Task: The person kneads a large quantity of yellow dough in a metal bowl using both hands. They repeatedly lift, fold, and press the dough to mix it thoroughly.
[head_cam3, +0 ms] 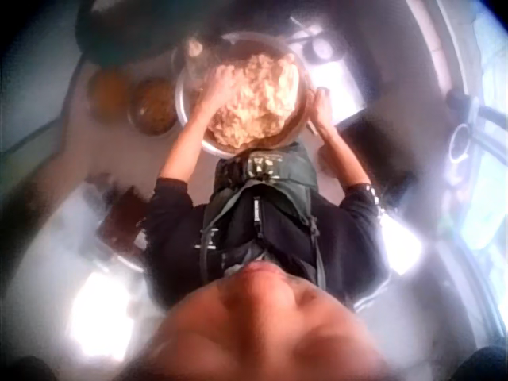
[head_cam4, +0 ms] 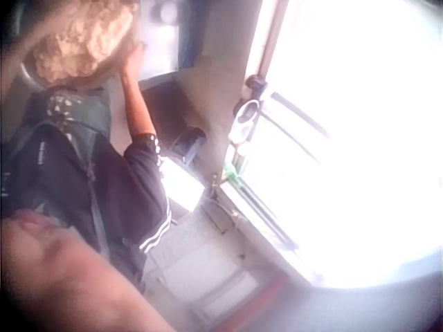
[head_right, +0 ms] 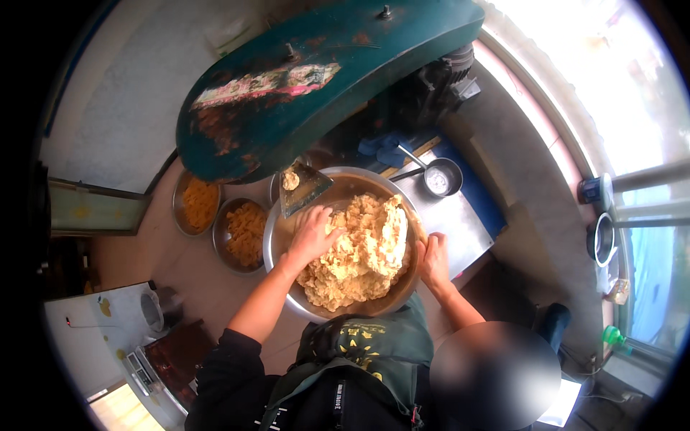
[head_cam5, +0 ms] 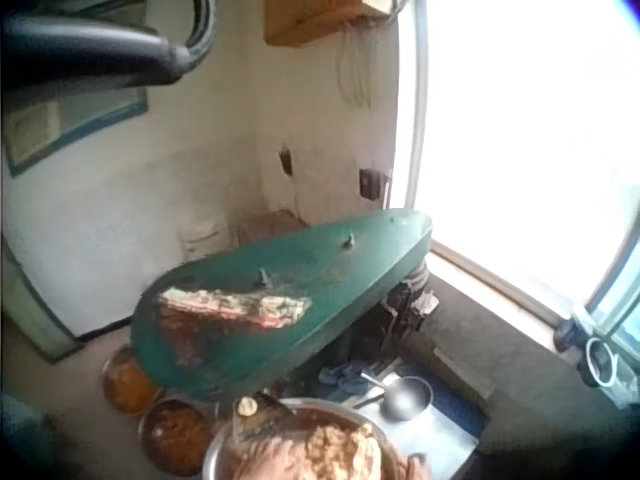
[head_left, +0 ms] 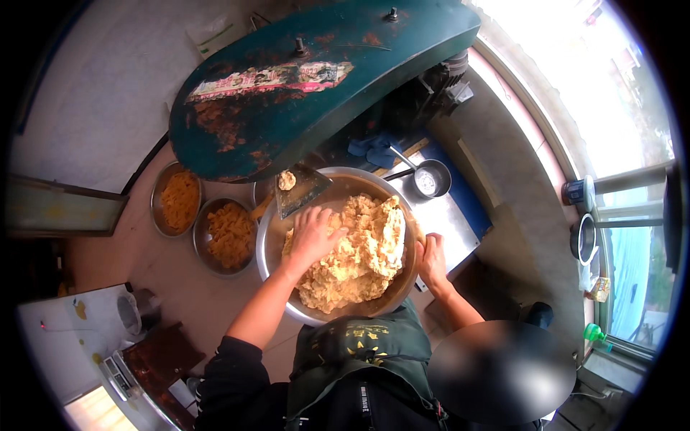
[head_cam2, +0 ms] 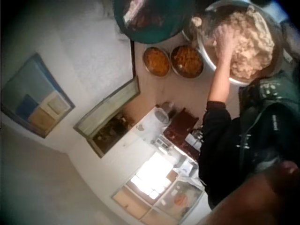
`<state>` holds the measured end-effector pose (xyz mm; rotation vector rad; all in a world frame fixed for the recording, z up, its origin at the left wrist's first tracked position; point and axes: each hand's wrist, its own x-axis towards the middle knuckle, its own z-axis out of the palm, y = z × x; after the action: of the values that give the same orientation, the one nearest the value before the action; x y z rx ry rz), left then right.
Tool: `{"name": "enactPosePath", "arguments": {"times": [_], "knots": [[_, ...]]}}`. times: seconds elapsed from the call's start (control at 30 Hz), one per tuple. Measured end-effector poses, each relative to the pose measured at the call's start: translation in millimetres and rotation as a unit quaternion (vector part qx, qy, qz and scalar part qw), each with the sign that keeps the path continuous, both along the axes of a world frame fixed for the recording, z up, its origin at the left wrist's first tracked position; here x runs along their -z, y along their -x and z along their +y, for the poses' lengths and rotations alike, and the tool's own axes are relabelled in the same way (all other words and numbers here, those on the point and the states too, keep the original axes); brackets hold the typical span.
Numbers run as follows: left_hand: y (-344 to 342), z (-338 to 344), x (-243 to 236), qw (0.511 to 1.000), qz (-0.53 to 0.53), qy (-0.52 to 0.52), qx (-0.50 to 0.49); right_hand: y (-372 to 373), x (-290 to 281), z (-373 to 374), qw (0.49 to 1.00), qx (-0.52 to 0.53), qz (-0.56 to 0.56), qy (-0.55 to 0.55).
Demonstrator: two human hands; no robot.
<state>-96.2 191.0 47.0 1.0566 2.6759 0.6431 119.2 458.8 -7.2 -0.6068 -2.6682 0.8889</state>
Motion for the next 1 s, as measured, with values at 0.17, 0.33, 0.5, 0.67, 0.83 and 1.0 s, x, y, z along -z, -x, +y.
{"name": "enactPosePath", "arguments": {"times": [0.17,0.33,0.5,0.67,0.83,1.0], "knots": [[-23.1,-32.9,24.8,0.989,-0.124,-0.045,-0.061,38.5,-32.1,18.5,0.999,-0.016,0.023,0.045],[-69.6,-72.0,22.2,0.982,-0.055,-0.167,-0.063,81.6,-46.7,-6.9,0.989,-0.026,-0.026,0.142],[-115.1,-97.4,9.1,0.983,-0.034,-0.173,-0.048,80.8,-31.2,-6.8,0.989,-0.096,-0.085,0.074],[-106.0,-115.7,14.3,0.976,-0.125,-0.177,-0.022,98.2,-42.7,12.4,0.981,-0.185,-0.063,-0.014],[-59.8,-116.9,10.7,0.966,-0.2,-0.162,-0.006,158.2,-97.5,-40.3,0.962,-0.266,-0.038,-0.044],[-45.8,-110.4,8.3,0.981,-0.176,-0.082,0.009,228.9,-92.1,-108.7,0.933,-0.319,-0.105,-0.127]]}}
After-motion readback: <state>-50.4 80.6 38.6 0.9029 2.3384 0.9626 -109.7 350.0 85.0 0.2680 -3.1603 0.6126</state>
